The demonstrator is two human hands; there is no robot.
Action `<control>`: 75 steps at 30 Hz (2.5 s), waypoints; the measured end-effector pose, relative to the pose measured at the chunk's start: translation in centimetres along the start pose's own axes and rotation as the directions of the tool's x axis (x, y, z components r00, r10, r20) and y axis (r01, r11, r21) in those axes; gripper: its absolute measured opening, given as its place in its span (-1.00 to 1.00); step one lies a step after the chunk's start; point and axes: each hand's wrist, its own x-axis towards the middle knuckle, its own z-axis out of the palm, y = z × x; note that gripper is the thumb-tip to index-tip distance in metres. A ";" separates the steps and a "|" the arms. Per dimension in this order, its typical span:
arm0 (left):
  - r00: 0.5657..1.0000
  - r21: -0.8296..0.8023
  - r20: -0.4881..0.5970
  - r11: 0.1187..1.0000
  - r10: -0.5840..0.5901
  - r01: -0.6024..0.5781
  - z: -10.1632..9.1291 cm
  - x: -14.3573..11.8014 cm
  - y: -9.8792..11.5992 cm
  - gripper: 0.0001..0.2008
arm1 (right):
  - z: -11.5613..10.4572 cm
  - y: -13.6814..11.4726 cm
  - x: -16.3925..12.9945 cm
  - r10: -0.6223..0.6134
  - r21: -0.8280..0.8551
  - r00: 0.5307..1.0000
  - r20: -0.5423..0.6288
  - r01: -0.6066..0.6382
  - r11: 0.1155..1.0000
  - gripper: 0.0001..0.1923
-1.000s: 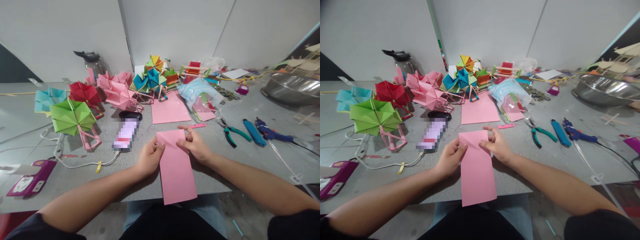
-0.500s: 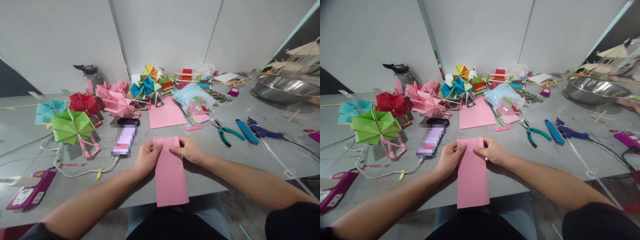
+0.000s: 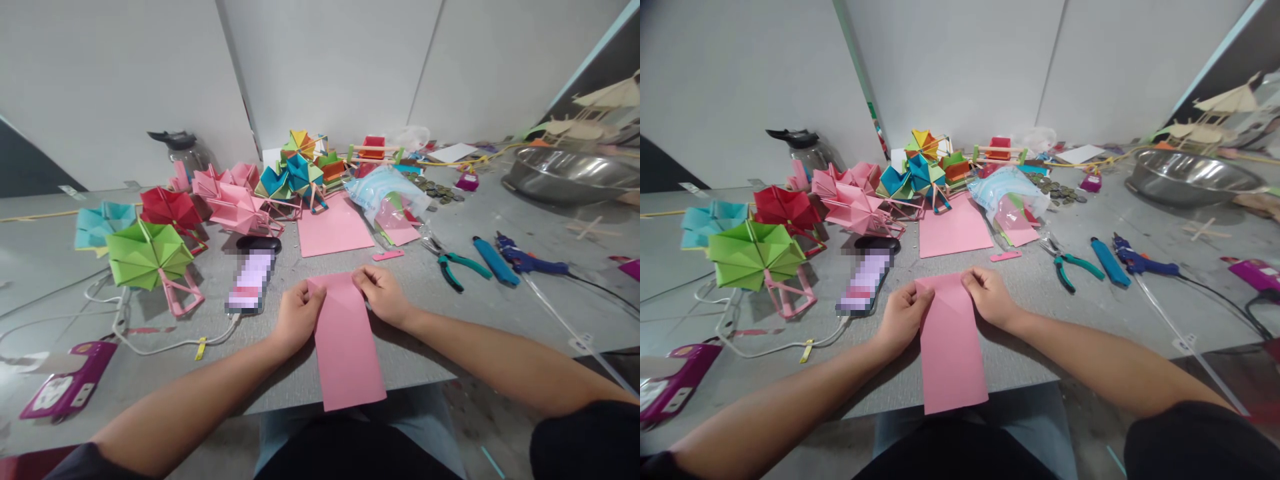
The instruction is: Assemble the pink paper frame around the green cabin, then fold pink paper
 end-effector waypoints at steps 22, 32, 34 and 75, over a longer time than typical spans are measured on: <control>0.990 0.008 -0.119 0.997 0.076 -0.075 0.0 1.0 -0.1 -0.61 | 0.4 1.0 0.4 -0.041 -0.215 0.997 0.060 0.053 0.975 -0.43; 0.989 0.039 -0.128 0.996 0.080 -0.075 -0.2 1.1 -0.5 -0.61 | 0.3 0.9 0.4 -0.044 -0.175 0.996 0.080 0.057 0.983 -0.48; 0.984 0.048 -0.149 0.995 0.096 -0.090 -0.3 1.2 -0.5 -0.62 | 0.4 1.0 0.4 -0.025 -0.191 0.996 0.087 0.041 0.981 -0.45; 0.752 0.077 -0.607 0.961 0.256 -0.266 -5.4 6.6 0.4 -0.68 | 0.1 0.9 -0.5 -0.076 -0.303 0.949 0.305 0.172 0.937 -0.53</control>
